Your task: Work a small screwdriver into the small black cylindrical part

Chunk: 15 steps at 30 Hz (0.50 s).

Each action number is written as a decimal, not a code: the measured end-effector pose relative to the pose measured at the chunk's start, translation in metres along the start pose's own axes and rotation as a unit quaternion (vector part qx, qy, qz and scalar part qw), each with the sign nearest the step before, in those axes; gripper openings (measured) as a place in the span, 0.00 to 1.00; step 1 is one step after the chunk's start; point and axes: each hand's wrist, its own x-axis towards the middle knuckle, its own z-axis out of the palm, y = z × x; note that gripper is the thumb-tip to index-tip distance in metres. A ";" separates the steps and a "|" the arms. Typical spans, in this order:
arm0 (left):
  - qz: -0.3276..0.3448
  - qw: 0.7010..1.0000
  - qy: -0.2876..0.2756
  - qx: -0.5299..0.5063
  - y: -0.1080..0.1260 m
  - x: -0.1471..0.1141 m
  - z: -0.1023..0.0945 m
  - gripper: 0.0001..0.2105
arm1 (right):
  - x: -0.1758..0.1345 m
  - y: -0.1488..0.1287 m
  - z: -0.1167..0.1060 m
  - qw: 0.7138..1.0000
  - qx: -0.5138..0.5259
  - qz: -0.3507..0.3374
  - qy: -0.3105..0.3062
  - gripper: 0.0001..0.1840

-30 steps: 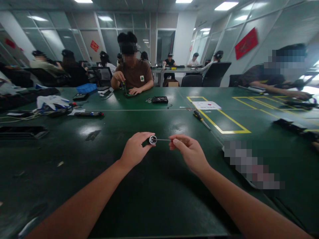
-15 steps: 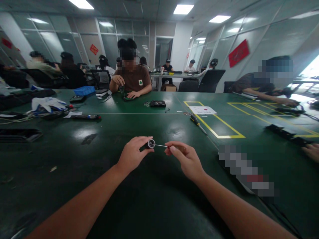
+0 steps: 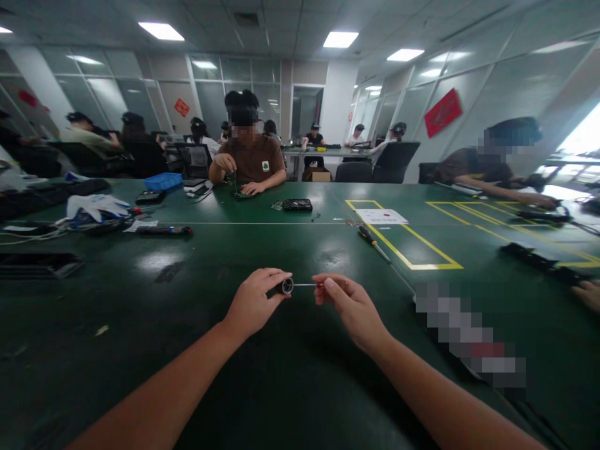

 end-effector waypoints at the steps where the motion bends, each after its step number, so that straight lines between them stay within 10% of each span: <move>1: 0.001 1.000 0.002 -0.004 0.001 0.000 0.000 0.17 | 0.000 0.000 0.001 1.000 0.020 0.001 0.010 0.14; 10: 0.025 0.999 0.026 -0.003 0.006 0.001 -0.004 0.14 | 0.006 0.000 0.004 0.981 0.166 0.083 0.055 0.14; 15: 0.010 0.999 0.039 -0.001 0.002 0.000 -0.003 0.14 | 0.006 -0.001 0.002 0.988 0.132 0.017 0.076 0.13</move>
